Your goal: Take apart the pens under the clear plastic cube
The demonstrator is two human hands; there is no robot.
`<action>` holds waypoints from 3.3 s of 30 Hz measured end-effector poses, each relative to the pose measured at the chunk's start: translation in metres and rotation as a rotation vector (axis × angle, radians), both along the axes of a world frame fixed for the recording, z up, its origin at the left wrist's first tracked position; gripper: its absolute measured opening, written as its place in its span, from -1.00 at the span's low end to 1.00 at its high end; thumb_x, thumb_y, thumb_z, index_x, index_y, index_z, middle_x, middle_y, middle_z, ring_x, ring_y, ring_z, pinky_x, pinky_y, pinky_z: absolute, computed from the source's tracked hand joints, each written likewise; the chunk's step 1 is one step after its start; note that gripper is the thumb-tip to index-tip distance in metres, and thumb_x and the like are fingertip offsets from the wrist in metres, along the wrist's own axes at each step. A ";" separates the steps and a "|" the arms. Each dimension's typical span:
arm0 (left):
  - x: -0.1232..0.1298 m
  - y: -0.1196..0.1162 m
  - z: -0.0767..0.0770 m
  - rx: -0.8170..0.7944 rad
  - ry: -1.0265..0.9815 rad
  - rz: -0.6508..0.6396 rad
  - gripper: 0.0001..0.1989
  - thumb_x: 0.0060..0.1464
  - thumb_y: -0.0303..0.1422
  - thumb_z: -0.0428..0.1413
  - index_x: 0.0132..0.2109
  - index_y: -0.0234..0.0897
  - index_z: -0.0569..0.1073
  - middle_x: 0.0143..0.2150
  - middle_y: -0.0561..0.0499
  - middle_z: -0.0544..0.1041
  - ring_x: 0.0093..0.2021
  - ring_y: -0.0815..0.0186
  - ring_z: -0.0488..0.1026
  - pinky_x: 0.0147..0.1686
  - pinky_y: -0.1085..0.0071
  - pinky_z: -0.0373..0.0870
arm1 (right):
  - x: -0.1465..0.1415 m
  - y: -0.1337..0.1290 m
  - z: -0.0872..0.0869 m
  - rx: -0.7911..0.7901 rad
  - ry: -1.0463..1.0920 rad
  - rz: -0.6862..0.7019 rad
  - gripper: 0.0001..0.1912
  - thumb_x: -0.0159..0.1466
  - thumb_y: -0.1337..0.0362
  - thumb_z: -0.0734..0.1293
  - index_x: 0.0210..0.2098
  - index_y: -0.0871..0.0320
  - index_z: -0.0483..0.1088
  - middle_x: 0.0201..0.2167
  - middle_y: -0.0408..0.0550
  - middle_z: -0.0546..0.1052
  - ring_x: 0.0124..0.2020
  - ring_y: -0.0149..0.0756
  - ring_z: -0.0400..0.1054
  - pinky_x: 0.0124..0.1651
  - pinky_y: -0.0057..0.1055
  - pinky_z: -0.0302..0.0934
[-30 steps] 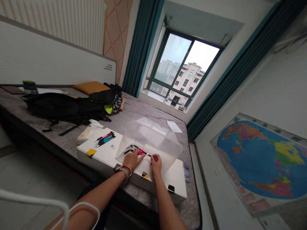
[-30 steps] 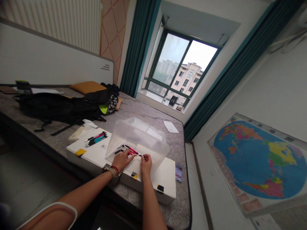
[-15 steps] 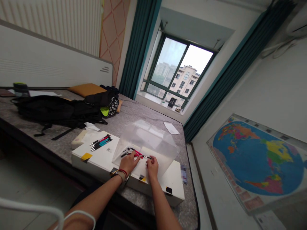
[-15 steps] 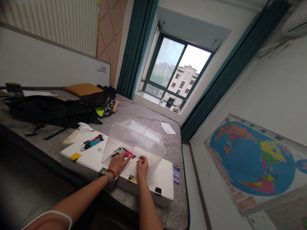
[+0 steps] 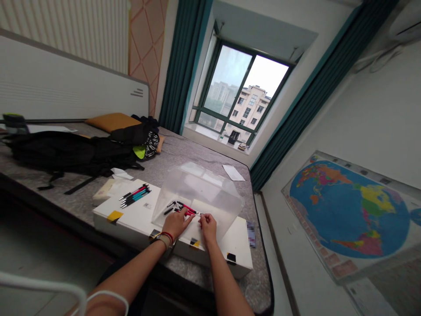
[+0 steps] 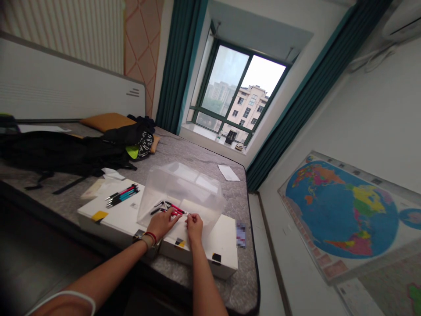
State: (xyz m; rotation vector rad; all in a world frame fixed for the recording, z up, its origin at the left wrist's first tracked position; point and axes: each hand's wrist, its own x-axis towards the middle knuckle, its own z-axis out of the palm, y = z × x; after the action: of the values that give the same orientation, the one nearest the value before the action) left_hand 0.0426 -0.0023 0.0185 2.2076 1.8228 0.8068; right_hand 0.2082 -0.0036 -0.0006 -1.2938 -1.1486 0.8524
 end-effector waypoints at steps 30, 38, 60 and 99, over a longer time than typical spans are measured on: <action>-0.001 -0.005 0.007 -0.009 0.002 -0.041 -0.55 0.22 0.03 -0.17 -0.08 -0.21 0.37 -0.43 -0.03 0.53 -0.35 0.21 0.48 -0.33 0.39 0.22 | -0.002 -0.003 0.006 0.002 0.027 0.105 -0.71 0.06 0.09 0.41 -0.35 0.20 0.46 -0.52 -0.13 0.49 -0.53 -0.38 0.30 -0.46 -0.47 0.20; -0.001 -0.003 0.007 -0.029 -0.085 0.064 -0.71 0.22 -0.13 -0.09 -0.05 -0.20 0.32 -0.39 0.01 0.53 -0.36 0.24 0.49 -0.43 0.43 0.17 | 0.002 0.002 -0.002 0.003 0.168 0.008 -0.72 0.10 0.07 0.36 -0.39 0.16 0.33 -0.59 -0.15 0.48 -0.62 -0.43 0.24 -0.53 -0.51 0.13; -0.002 -0.004 0.009 -0.040 -0.033 0.012 -0.79 0.22 -0.37 -0.15 -0.06 -0.20 0.32 -0.21 -0.07 0.53 -0.20 0.24 0.48 -0.24 0.39 0.27 | -0.002 0.001 -0.001 -0.016 0.161 -0.023 -0.64 0.02 0.14 0.42 -0.25 0.19 0.34 -0.59 -0.17 0.48 -0.60 -0.41 0.30 -0.50 -0.49 0.18; -0.002 -0.003 0.006 -0.013 -0.084 -0.005 -0.75 0.24 -0.29 -0.10 0.03 -0.18 0.28 -0.15 -0.05 0.52 -0.19 0.24 0.47 -0.25 0.41 0.27 | -0.004 -0.003 0.002 -0.003 -0.008 -0.028 -0.78 0.10 0.12 0.32 -0.48 0.17 0.38 -0.63 -0.17 0.45 -0.63 -0.40 0.24 -0.52 -0.47 0.14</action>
State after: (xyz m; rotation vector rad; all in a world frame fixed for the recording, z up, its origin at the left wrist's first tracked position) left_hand 0.0408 -0.0055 0.0244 2.1357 1.7777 0.8705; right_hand 0.2043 -0.0064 0.0018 -1.3137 -1.1334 0.8298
